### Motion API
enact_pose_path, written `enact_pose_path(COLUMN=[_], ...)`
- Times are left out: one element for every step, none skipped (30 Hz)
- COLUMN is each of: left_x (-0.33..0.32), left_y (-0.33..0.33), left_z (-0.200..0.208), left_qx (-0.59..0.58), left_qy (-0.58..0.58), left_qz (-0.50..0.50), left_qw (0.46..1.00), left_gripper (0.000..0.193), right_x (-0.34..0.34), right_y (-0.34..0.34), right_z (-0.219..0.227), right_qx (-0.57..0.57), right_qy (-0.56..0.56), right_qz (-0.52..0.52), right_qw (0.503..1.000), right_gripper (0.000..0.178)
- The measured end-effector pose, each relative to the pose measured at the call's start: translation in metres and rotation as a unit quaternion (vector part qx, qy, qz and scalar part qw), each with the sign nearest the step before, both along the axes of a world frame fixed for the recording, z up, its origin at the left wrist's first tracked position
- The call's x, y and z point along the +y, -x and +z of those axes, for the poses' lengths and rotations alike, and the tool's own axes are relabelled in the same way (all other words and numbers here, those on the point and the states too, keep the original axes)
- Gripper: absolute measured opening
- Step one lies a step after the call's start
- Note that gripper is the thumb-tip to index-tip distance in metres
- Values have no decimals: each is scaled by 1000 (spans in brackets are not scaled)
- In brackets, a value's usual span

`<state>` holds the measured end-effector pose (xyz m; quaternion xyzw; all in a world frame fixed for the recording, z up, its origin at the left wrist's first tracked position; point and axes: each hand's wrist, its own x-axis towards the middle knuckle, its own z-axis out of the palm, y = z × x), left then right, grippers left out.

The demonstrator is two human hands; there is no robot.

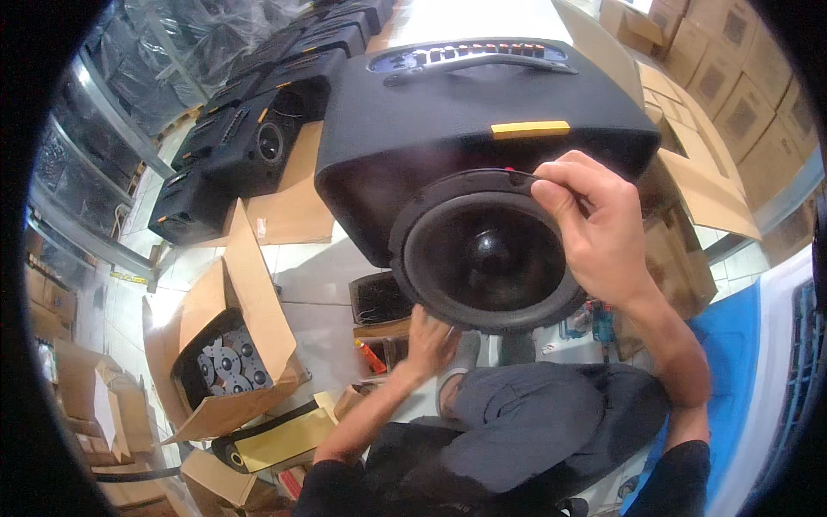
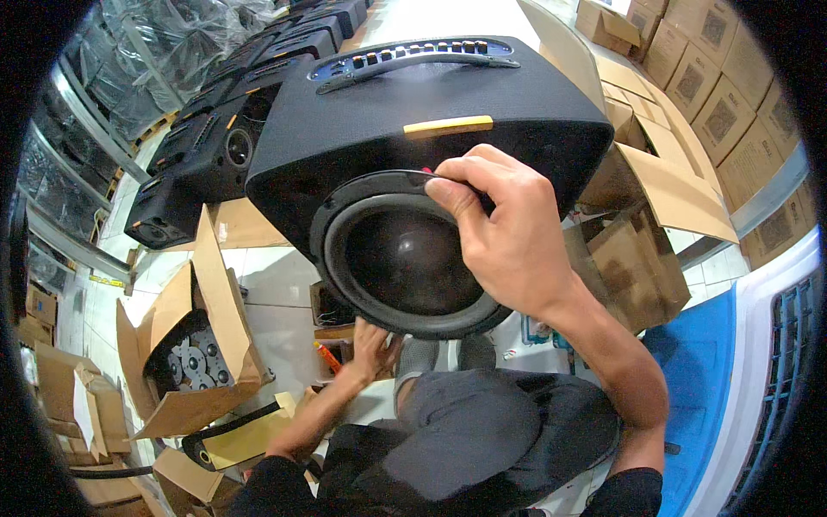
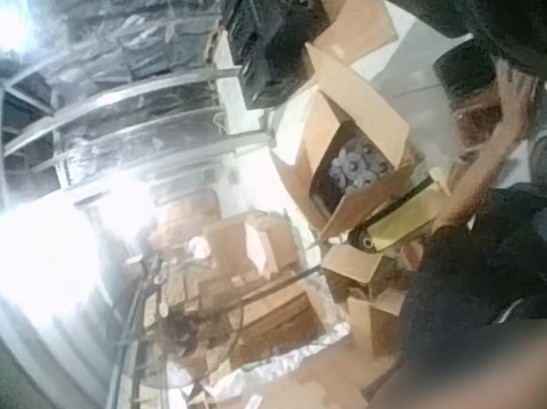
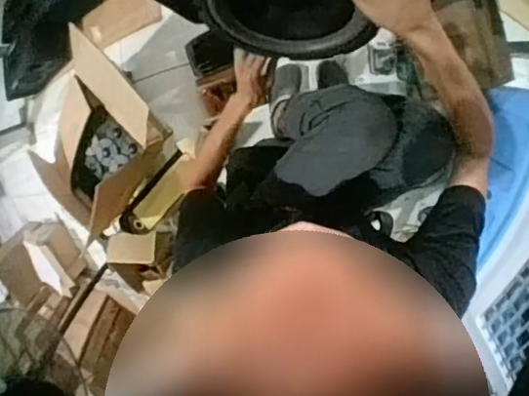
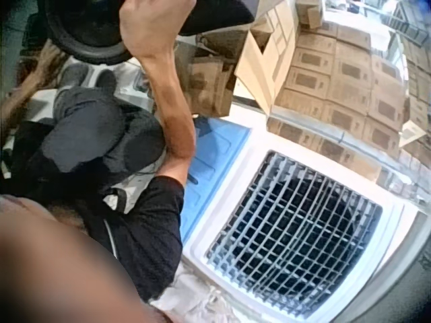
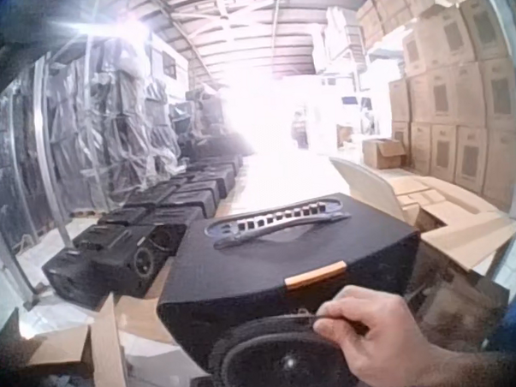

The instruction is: The person assembles a speaker unit by securing a speaker driver into a housing using a cordless drill, then solders wires to the driver terminals, and finally installs a second speaker driver into the housing.

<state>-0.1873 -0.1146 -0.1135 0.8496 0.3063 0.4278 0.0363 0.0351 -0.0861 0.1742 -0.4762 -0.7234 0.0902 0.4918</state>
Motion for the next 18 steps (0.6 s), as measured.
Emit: enact_pose_path(left_x=[-16, -33, -35, -38, -40, -41, -42, -36, -36, -32, -28, -23, -15, -8, 0, 8, 14, 19], left_y=[-7, -15, -20, -28, -38, -46, -50, -54, -58, -60, -62, -64, -65, -66, -67, -69, -71, -72], left_z=[5, 12, 21, 30, 41, 54, 66, 77, 87, 94, 99, 102, 102, 101, 98, 95, 91, 89], left_qx=[-69, -195, -265, -337, -414, -483, -512, -536, -576, -614, -661, -704, -712, -715, -716, -716, -720, -715], left_qy=[311, 543, 603, 632, 635, 628, 641, 648, 641, 654, 645, 616, 621, 621, 614, 611, 611, 607], left_qz=[-37, -7, -111, -161, -218, -275, -265, -261, -272, -254, -258, -293, -278, -272, -285, -288, -277, -294], left_qw=[947, 817, 745, 679, 615, 545, 507, 474, 428, 361, 284, 198, 172, 174, 173, 178, 180, 184], left_gripper=[44, 40, 49, 54, 59, 64, 73, 82, 91, 94, 96, 99, 109, 110, 111, 112, 114, 114], right_x=[3, 5, 8, 10, 13, 15, 17, 21, 22, 24, 25, 25, 25, 25, 25, 25, 25, 24], right_y=[-3, -6, -9, -11, -13, -14, -15, -16, -16, -16, -17, -17, -17, -18, -18, -19, -19, -20], right_z=[-4, -8, -13, -18, -23, -28, -33, -37, -41, -44, -47, -50, -52, -55, -57, -59, -60, -62], right_qx=[-11, -21, -27, -30, -29, -27, -24, -21, -16, -28, -39, -47, -68, -81, -89, -98, -100, -109], right_qy=[-14, -22, -29, -29, -29, -30, -30, -37, -33, -48, -61, -73, -87, -111, -121, -130, -137, -138], right_qz=[-5, -10, -18, -20, -24, -29, -31, -33, -32, -19, -6, 9, 27, 48, 59, 70, 73, 77], right_qw=[1000, 999, 999, 999, 999, 999, 999, 999, 999, 998, 997, 996, 993, 989, 987, 984, 983, 981], right_gripper=[9, 8, 7, 7, 7, 6, 6, 6, 6, 7, 7, 8, 10, 13, 15, 16, 19, 19])
